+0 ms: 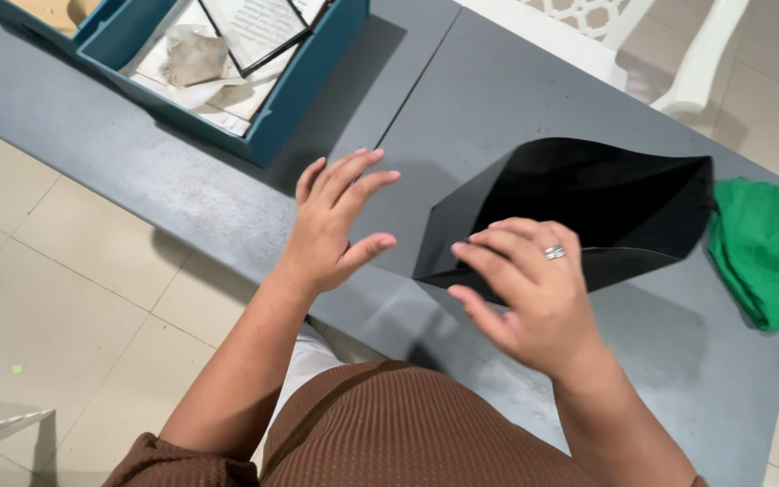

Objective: The person folds a black paper bag into a box shape on a gray table. They then pick up a clear plastic lid with a black frame and place it on top of the folded box, pressing down to secure it.

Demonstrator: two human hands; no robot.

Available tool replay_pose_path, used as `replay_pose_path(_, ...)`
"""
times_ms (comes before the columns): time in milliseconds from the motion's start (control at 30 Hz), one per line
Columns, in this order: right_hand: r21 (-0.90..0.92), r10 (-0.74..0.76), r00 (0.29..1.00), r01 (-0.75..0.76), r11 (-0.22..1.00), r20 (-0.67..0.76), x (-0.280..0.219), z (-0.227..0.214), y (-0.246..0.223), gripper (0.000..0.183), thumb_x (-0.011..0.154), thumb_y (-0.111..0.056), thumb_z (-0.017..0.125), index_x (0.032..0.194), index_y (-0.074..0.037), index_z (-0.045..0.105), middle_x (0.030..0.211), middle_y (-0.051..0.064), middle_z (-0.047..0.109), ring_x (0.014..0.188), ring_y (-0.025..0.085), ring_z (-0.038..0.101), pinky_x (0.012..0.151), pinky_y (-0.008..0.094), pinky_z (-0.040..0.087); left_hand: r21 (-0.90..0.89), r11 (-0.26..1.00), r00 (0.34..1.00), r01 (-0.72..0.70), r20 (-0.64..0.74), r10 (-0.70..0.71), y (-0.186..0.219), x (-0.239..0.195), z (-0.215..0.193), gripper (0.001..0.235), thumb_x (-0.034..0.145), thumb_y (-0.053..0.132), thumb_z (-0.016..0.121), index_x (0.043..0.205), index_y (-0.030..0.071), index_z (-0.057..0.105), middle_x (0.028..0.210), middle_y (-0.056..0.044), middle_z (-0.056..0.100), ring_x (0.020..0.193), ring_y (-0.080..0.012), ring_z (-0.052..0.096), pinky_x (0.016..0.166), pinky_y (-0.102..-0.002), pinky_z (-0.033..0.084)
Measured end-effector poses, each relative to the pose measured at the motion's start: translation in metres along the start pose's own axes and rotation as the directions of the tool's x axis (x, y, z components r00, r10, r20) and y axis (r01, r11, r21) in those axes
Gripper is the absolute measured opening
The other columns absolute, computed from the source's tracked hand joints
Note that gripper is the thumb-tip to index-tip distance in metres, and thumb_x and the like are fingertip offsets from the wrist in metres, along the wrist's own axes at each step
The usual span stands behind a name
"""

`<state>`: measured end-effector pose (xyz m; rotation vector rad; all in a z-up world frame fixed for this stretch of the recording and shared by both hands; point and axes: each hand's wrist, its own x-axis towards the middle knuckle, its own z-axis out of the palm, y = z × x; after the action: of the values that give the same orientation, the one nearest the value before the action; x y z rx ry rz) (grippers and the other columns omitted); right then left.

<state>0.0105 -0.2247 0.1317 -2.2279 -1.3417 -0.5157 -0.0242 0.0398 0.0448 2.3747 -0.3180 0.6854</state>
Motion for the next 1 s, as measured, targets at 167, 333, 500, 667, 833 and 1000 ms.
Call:
replay_pose_path(167, -0.102, -0.014, 0.996, 0.023, 0.995, 0.088, 0.057, 0.055, -0.048, 0.042, 0.080, -0.028, 0.082, 0.116, -0.010, 0.071, 0.118, 0.008, 0.066, 0.115, 0.031, 0.060, 0.100, 0.048, 0.043, 0.026, 0.997, 0.997, 0.066, -0.046, -0.065, -0.071, 0.000, -0.022, 0.060, 0.097, 0.054, 0.065, 0.142, 0.016, 0.059, 0.154, -0.008, 0.052, 0.146, -0.0286, 0.047, 0.123, -0.049, 0.026)
replay_pose_path(333, -0.115, 0.081, 0.988, -0.066, 0.991, 0.132, 0.126, 0.154, -0.053, 0.049, 0.079, -0.031, 0.081, 0.121, -0.008, 0.069, 0.124, 0.012, 0.062, 0.118, 0.034, 0.056, 0.100, 0.049, 0.043, 0.061, 0.994, 0.994, 0.096, -0.049, -0.093, -0.168, 0.016, -0.047, 0.055, 0.094, 0.040, 0.074, 0.139, 0.014, 0.059, 0.151, -0.010, 0.053, 0.138, -0.0325, 0.050, 0.116, -0.049, 0.032)
replay_pose_path(500, -0.204, 0.218, 0.967, -0.190, 0.960, 0.128, 0.188, 0.262, -0.016, 0.052, 0.077, -0.033, 0.081, 0.120, -0.007, 0.068, 0.128, 0.016, 0.059, 0.114, 0.035, 0.055, 0.095, 0.048, 0.043, 0.014, 0.985, 0.983, 0.173, -0.072, -0.171, -0.255, 0.035, -0.051, 0.056, 0.085, 0.021, 0.082, 0.135, 0.011, 0.059, 0.145, -0.014, 0.055, 0.130, -0.0382, 0.053, 0.109, -0.049, 0.040)
replay_pose_path(667, -0.289, 0.337, 0.932, -0.289, 0.913, 0.135, 0.236, 0.359, 0.032, 0.045, 0.081, -0.031, 0.081, 0.118, -0.008, 0.067, 0.134, 0.014, 0.058, 0.118, 0.033, 0.056, 0.097, 0.047, 0.044, -0.016, 0.976, 0.971, 0.217, -0.100, -0.217, -0.318, 0.044, -0.030, 0.059, 0.082, 0.015, 0.081, 0.136, 0.010, 0.057, 0.143, -0.017, 0.054, 0.132, -0.0392, 0.051, 0.111, -0.050, 0.040)
replay_pose_path(833, -0.345, 0.363, 0.916, -0.289, 0.893, 0.169, 0.257, 0.431, 0.072, 0.054, 0.075, -0.027, 0.079, 0.124, -0.009, 0.065, 0.141, 0.018, 0.052, 0.124, 0.036, 0.055, 0.097, 0.044, 0.045, 0.058, 0.969, 0.959, 0.239, -0.168, -0.227, -0.351, 0.045, -0.013, 0.061, 0.081, 0.016, 0.078, 0.137, 0.011, 0.054, 0.147, -0.018, 0.049, 0.137, -0.0375, 0.046, 0.117, -0.053, 0.033)
replay_pose_path(1000, -0.442, 0.462, 0.865, -0.342, 0.829, 0.197, 0.260, 0.468, 0.081, 0.057, 0.082, -0.022, 0.071, 0.137, -0.034, 0.060, 0.160, 0.012, 0.034, 0.121, 0.041, 0.053, 0.094, 0.049, 0.043, 0.154, 0.948, 0.956, 0.278, -0.142, -0.257, -0.348, 0.048, -0.015, 0.065, 0.080, 0.022, 0.076, 0.140, 0.014, 0.052, 0.151, -0.013, 0.046, 0.144, -0.0320, 0.040, 0.123, -0.055, 0.021)
